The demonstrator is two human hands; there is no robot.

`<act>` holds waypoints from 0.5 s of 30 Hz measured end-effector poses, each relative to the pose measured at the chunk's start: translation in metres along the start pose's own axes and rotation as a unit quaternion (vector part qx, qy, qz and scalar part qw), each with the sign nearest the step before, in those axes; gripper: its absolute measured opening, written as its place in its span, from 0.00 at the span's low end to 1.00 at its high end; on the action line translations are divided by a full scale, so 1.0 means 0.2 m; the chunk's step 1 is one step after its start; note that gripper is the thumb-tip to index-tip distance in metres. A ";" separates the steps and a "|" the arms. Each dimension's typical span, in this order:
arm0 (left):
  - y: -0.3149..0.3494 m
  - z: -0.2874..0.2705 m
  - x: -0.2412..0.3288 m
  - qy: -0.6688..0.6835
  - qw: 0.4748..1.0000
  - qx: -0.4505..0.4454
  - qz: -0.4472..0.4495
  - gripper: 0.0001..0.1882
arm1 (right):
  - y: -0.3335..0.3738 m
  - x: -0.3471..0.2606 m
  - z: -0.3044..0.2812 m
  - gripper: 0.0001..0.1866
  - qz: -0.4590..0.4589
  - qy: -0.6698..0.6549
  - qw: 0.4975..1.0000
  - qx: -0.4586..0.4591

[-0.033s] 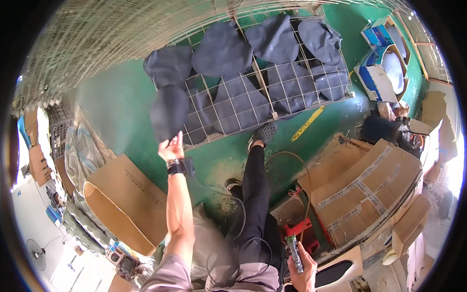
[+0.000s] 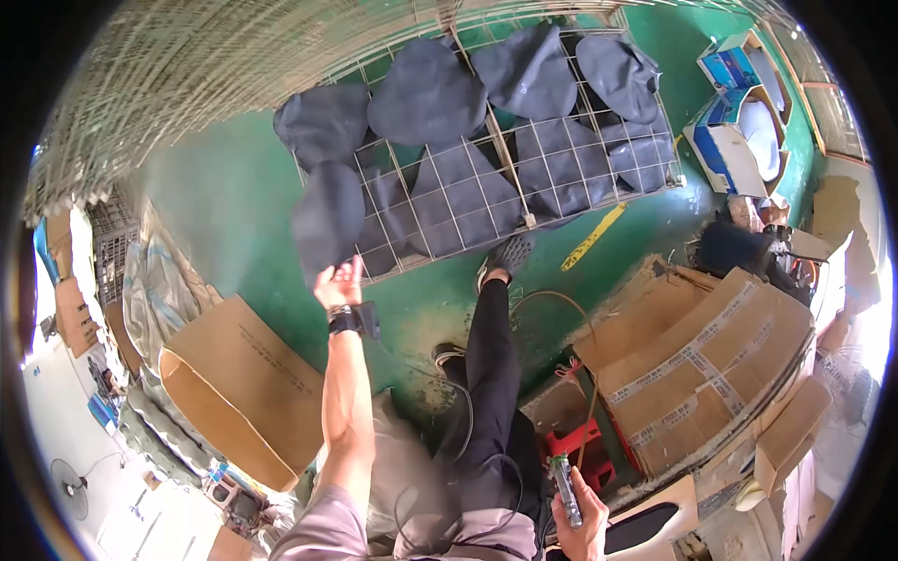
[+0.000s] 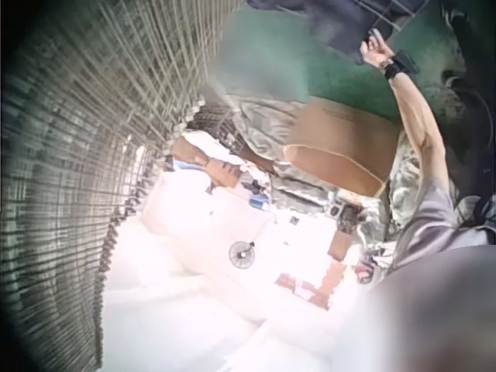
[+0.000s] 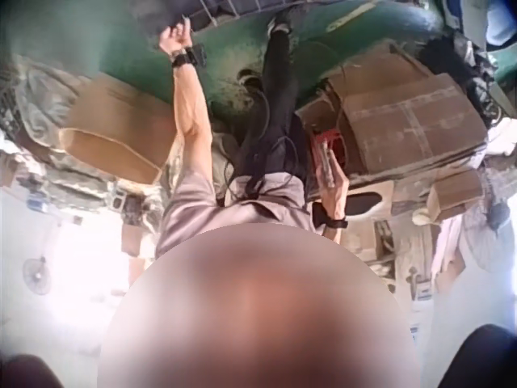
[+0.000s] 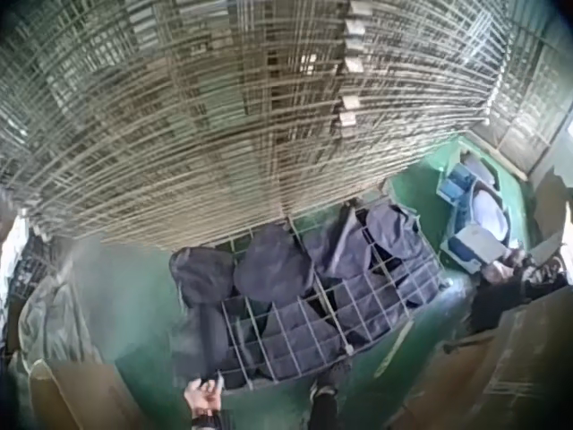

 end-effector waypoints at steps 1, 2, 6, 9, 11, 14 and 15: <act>-0.06 -0.15 -0.09 -0.084 0.995 -0.025 -0.039 0.11 | -0.04 0.02 0.03 0.28 -0.024 0.026 0.999 0.001; -0.08 -0.25 -0.19 -0.168 0.981 -0.053 -0.083 0.15 | -0.08 0.04 0.05 0.28 -0.046 0.050 0.998 0.007; -0.02 -0.45 -0.51 -0.667 0.740 -0.032 -0.079 0.26 | -0.09 0.04 0.10 0.29 -0.061 0.058 0.996 -0.001; 0.34 -0.26 -0.86 -0.682 0.661 -0.293 -0.111 0.31 | -0.04 0.01 0.04 0.33 -0.058 0.039 0.997 0.033; 0.60 -0.15 -0.89 -0.633 0.670 -0.357 -0.154 0.27 | 0.02 -0.07 -0.07 0.33 -0.077 0.036 0.995 0.061; 0.94 0.07 -0.87 -0.645 0.592 -0.467 -0.120 0.26 | 0.22 -0.05 -0.27 0.35 -0.123 -0.002 0.981 0.149; 1.07 0.15 -0.87 -0.639 0.569 -0.502 -0.127 0.26 | 0.31 -0.04 -0.36 0.34 -0.116 -0.022 0.978 0.171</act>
Point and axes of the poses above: each hand's wrist, its own y-axis away from the middle knuckle, its own z-axis out of the palm, x = y × z, the point moved 3 cm from there along -y, towards the middle knuckle, and after that the axes turned 8 degrees about z, right-handed, at the moved point
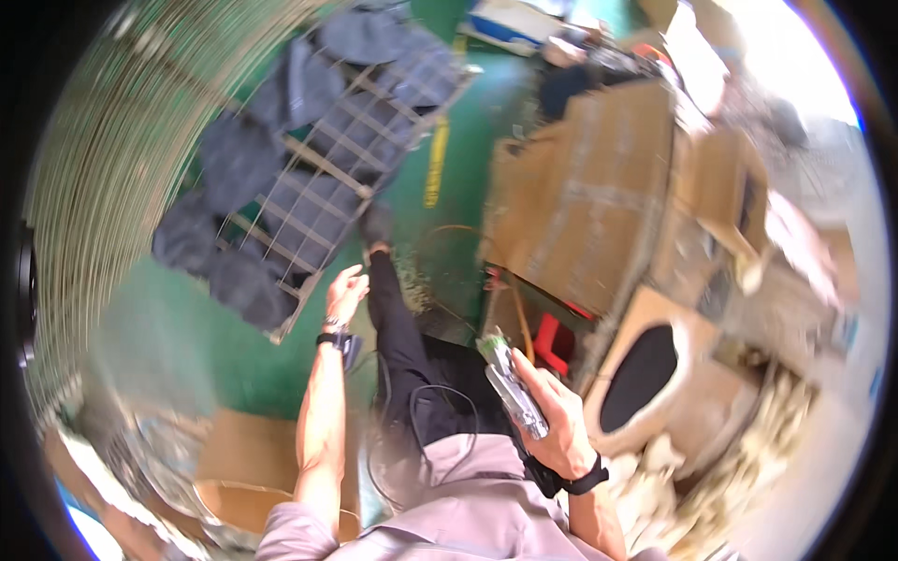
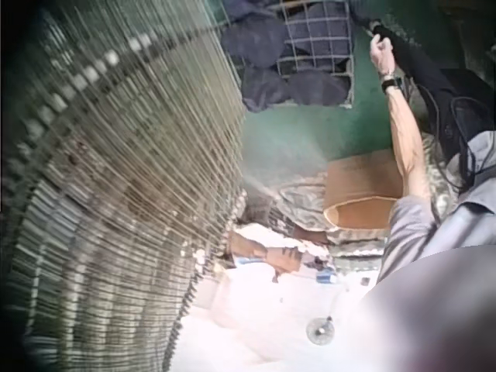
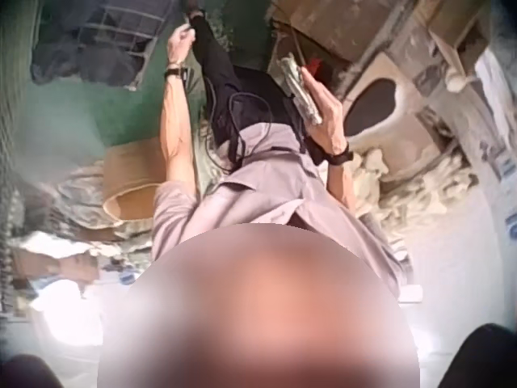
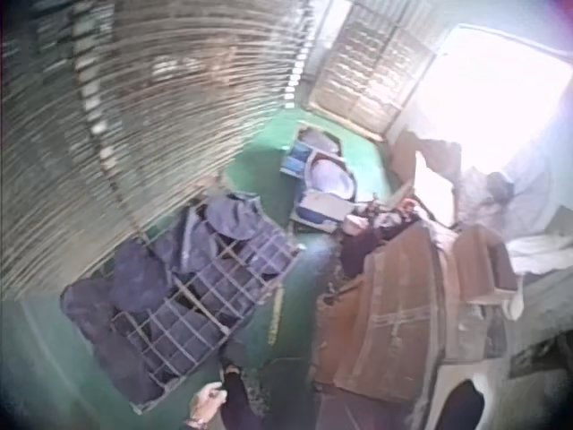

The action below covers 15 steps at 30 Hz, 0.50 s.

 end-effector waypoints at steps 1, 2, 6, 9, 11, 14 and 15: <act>0.04 0.08 0.12 -0.012 0.999 -0.032 0.019 0.26 | 0.06 0.00 -0.11 0.33 0.006 -0.016 1.000 0.022; 0.09 0.16 0.28 -0.088 0.992 -0.067 0.062 0.27 | 0.15 0.03 -0.20 0.33 0.001 -0.046 0.997 0.057; 0.38 0.68 0.83 -0.072 0.956 -0.258 0.121 0.37 | 0.48 0.16 -0.53 0.30 -0.036 -0.149 0.969 0.194; 0.63 1.09 1.22 -0.121 0.888 -0.356 0.265 0.47 | 0.75 0.25 -0.67 0.31 -0.021 -0.299 0.916 0.267; 0.86 1.37 1.45 -0.133 0.816 -0.420 0.373 0.49 | 0.94 0.36 -0.67 0.30 -0.060 -0.461 0.818 0.338; 1.17 1.69 1.60 -0.104 0.721 -0.602 0.327 0.52 | 1.21 0.42 -0.74 0.31 -0.073 -0.548 0.739 0.386; 1.24 1.77 1.58 -0.111 0.676 -0.647 0.334 0.52 | 1.31 0.45 -0.78 0.28 -0.076 -0.530 0.744 0.399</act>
Point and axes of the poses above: each hand's wrist, its own y-axis away from the middle knuckle, its own z-axis out of the palm, x = y × z, the point moved 3 cm from there along -y, towards the middle knuckle, and after that the axes turned 8 degrees about z, right-handed, at the moved point
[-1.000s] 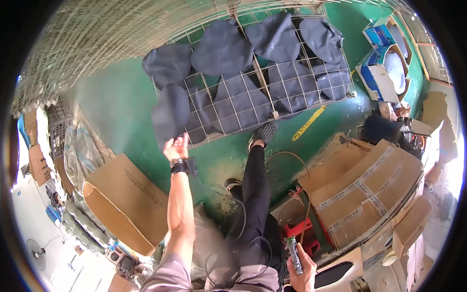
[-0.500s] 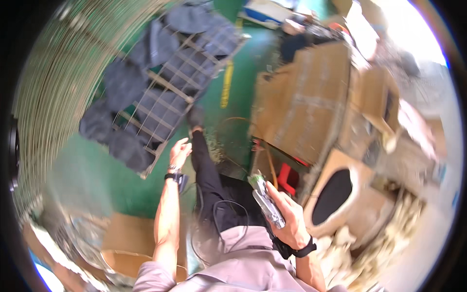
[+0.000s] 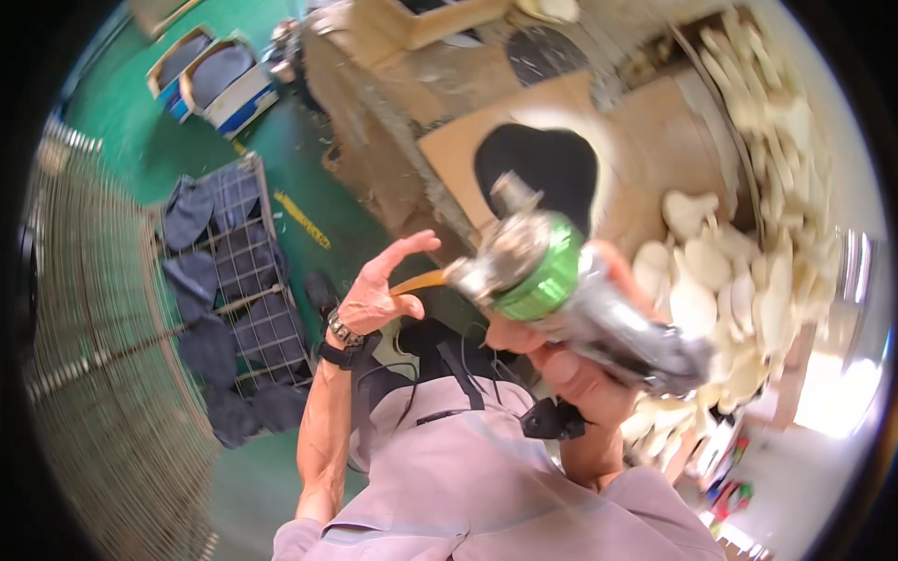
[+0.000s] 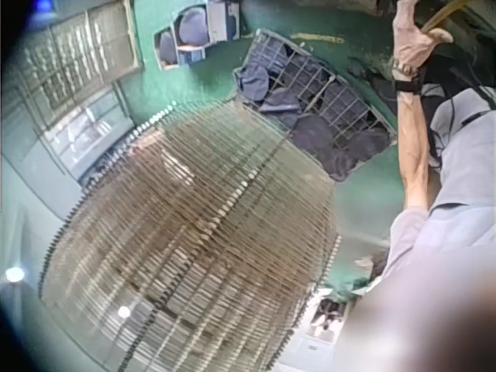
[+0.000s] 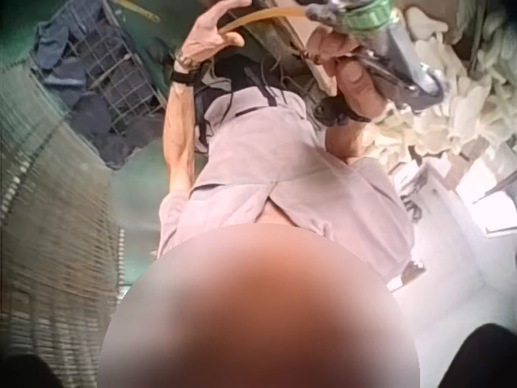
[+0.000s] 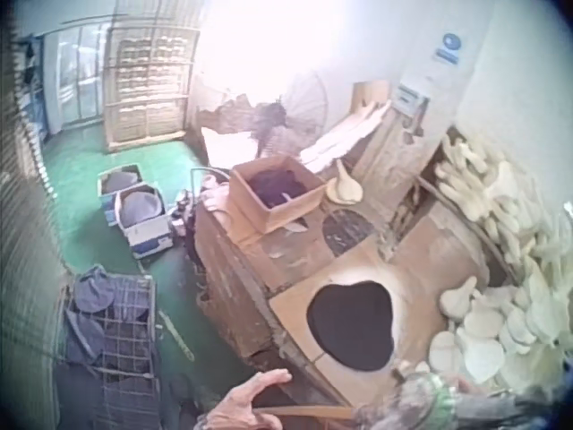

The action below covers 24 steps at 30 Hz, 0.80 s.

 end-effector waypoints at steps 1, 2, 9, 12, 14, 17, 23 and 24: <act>-0.07 0.08 0.02 -0.003 0.999 -0.037 -0.009 0.51 | 0.05 -0.07 -0.11 0.25 -0.016 0.016 1.000 0.010; -0.12 0.15 0.05 -0.004 0.997 -0.071 -0.015 0.50 | 0.11 -0.14 -0.20 0.22 -0.031 0.035 0.999 0.019; 0.17 0.09 -0.33 0.035 0.969 -0.018 -0.244 0.33 | 0.81 -0.33 -0.44 0.30 -0.089 0.194 0.924 0.317; 0.44 -0.13 -0.47 -0.077 0.935 -0.082 -0.338 0.30 | 1.08 -0.27 -0.25 0.28 0.072 0.248 0.858 0.444; 0.54 -0.27 -0.44 -0.172 0.913 -0.144 -0.342 0.29 | 1.16 -0.19 -0.14 0.27 0.126 0.278 0.854 0.422; 0.69 -0.47 -0.51 -0.148 0.909 -0.148 -0.361 0.27 | 1.25 -0.05 0.05 0.27 0.218 0.227 0.842 0.439; 0.51 -0.40 -0.36 -0.100 0.921 -0.184 -0.327 0.24 | 1.30 -0.04 0.23 0.29 0.145 0.189 0.874 0.423; 0.43 -0.34 -0.33 -0.071 0.930 -0.185 -0.309 0.24 | 1.30 -0.07 0.23 0.29 0.112 0.210 0.877 0.416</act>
Point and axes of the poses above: each hand's wrist, its own y-axis away from the middle knuckle, its own z-axis out of the palm, x = y × z, the point moved 3 cm from there along -y, towards the middle knuckle, and after that the axes turned 8 degrees about z, right-handed, at the moved point
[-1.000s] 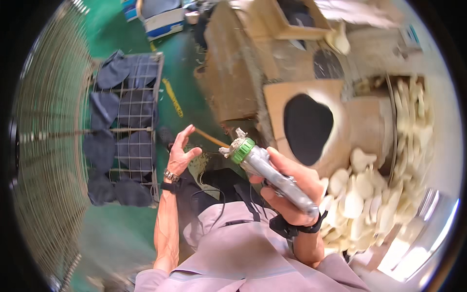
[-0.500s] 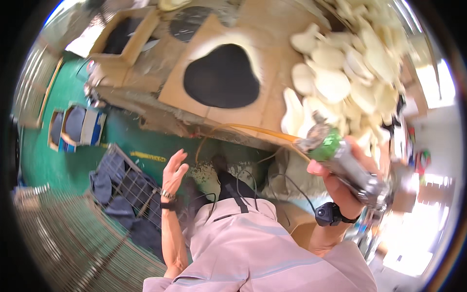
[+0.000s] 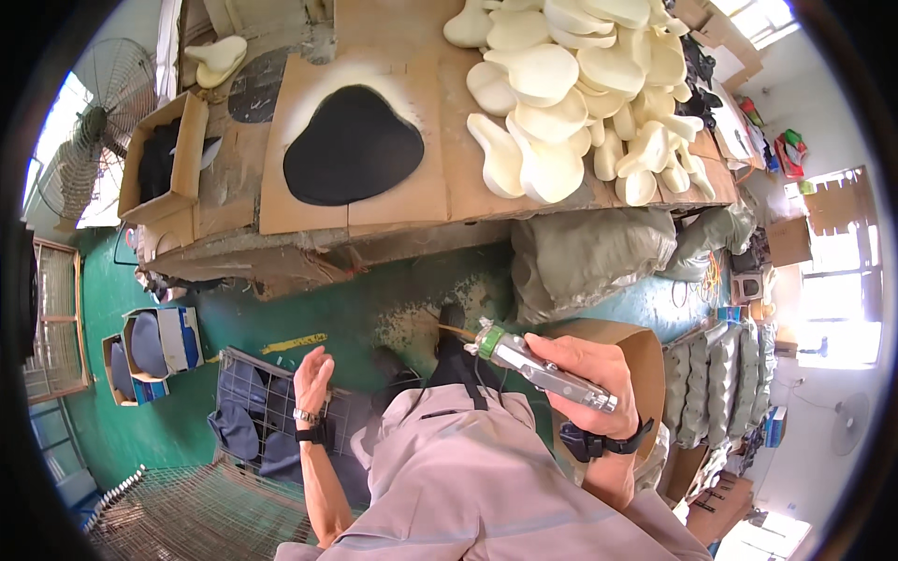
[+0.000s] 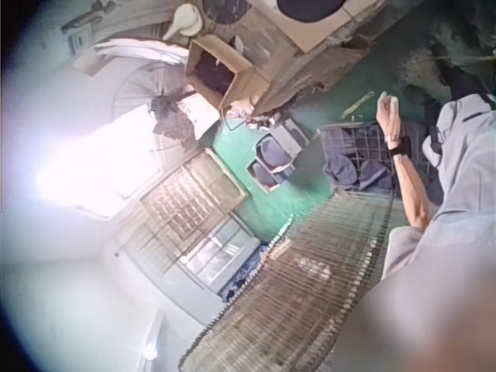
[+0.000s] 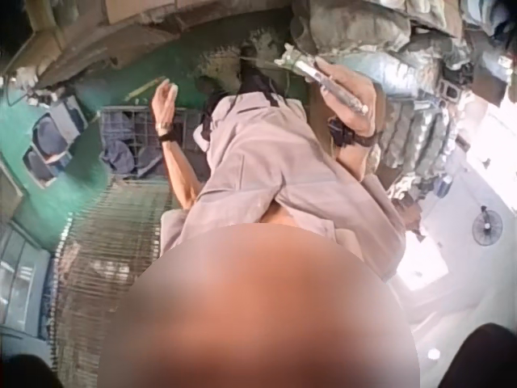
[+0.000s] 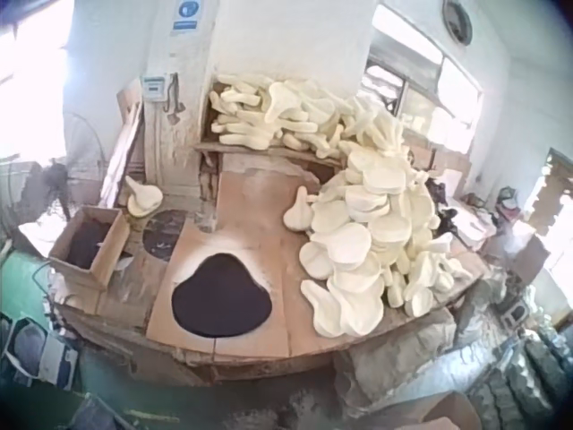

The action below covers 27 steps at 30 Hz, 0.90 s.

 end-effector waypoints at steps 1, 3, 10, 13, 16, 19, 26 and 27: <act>-0.07 0.04 0.08 0.030 0.999 -0.004 0.024 0.25 | -0.03 -0.03 -0.01 0.29 -0.040 0.011 0.999 -0.002; -0.17 0.12 0.29 0.091 0.994 -0.029 0.062 0.26 | -0.06 -0.08 -0.04 0.27 -0.093 -0.018 0.995 0.004; -0.23 0.76 1.44 0.196 0.859 -0.366 0.299 0.47 | -0.29 -0.25 0.02 0.16 -0.252 -0.305 0.914 -0.085; -0.13 1.06 1.63 0.190 0.786 -0.525 0.265 0.46 | -0.43 -0.31 -0.02 0.10 -0.293 -0.386 0.838 -0.251; -0.10 1.11 1.73 0.139 0.760 -0.592 0.231 0.41 | -0.50 -0.35 -0.06 0.07 -0.288 -0.440 0.750 -0.400; -0.14 1.00 1.82 0.054 0.785 -0.582 0.208 0.34 | -0.58 -0.33 -0.03 0.07 -0.318 -0.431 0.681 -0.500; -0.18 0.67 1.94 -0.076 0.918 -0.258 0.292 0.19 | -0.51 -0.02 -0.17 0.36 -0.126 -0.320 0.929 -0.137; -0.21 0.63 1.86 -0.079 0.910 -0.168 0.370 0.19 | -0.47 0.16 -0.13 0.28 -0.133 -0.378 0.914 -0.057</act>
Point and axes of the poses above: each hand's wrist, its own y-axis away from the middle knuckle, its own z-axis out of the palm, x = y × z, the point moved 3 cm from there along -y, towards the middle knuckle, and after that the axes turned 8 degrees about z, right-handed, at the moved point
